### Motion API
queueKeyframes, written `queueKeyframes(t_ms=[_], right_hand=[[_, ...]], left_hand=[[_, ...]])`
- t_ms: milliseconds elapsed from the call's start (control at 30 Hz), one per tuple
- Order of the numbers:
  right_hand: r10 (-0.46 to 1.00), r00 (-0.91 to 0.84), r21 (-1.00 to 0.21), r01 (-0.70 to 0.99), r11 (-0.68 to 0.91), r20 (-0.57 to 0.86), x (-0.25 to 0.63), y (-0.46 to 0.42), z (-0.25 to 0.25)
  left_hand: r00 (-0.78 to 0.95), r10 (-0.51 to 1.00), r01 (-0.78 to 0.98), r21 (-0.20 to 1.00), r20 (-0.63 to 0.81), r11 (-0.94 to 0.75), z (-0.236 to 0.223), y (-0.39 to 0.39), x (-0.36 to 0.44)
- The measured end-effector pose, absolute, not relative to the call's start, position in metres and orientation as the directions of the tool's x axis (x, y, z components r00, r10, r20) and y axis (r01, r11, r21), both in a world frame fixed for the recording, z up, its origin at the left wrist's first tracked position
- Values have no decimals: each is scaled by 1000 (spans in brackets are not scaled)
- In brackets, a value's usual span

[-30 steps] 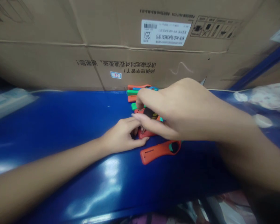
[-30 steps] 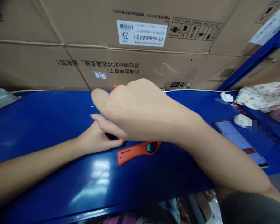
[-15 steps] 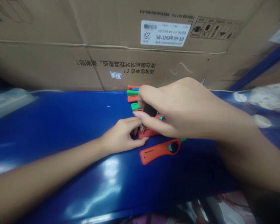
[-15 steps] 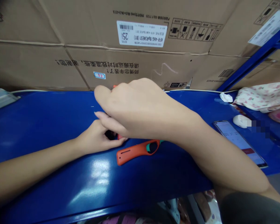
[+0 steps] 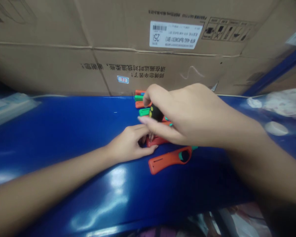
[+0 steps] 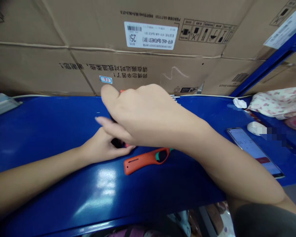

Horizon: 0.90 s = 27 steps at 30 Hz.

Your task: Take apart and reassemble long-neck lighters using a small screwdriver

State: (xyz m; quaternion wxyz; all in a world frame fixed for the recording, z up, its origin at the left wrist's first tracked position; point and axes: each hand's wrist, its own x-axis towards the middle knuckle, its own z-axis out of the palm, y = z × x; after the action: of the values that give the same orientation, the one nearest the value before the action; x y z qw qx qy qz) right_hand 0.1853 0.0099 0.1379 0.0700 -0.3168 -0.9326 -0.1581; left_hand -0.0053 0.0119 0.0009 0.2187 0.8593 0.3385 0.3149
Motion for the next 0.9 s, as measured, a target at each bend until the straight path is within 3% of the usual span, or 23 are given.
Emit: queueKeyframes(t_ms=[333, 467, 567, 733, 900], right_hand=[[531, -808, 252, 586, 770, 256, 187, 12, 139], [515, -823, 194, 561, 805, 239, 187, 11, 139], [501, -831, 220, 550, 806, 240, 188, 12, 139], [510, -833, 184, 547, 816, 215, 189, 12, 139], [524, -818, 237, 572, 786, 236, 188, 12, 140]], left_hand=[[593, 693, 445, 550, 410, -707, 2, 13, -5], [576, 721, 438, 599, 385, -670, 2, 12, -5], [596, 722, 440, 608, 352, -660, 2, 12, -5], [585, 705, 442, 571, 401, -692, 2, 13, -5], [584, 721, 462, 577, 373, -673, 3, 12, -5]])
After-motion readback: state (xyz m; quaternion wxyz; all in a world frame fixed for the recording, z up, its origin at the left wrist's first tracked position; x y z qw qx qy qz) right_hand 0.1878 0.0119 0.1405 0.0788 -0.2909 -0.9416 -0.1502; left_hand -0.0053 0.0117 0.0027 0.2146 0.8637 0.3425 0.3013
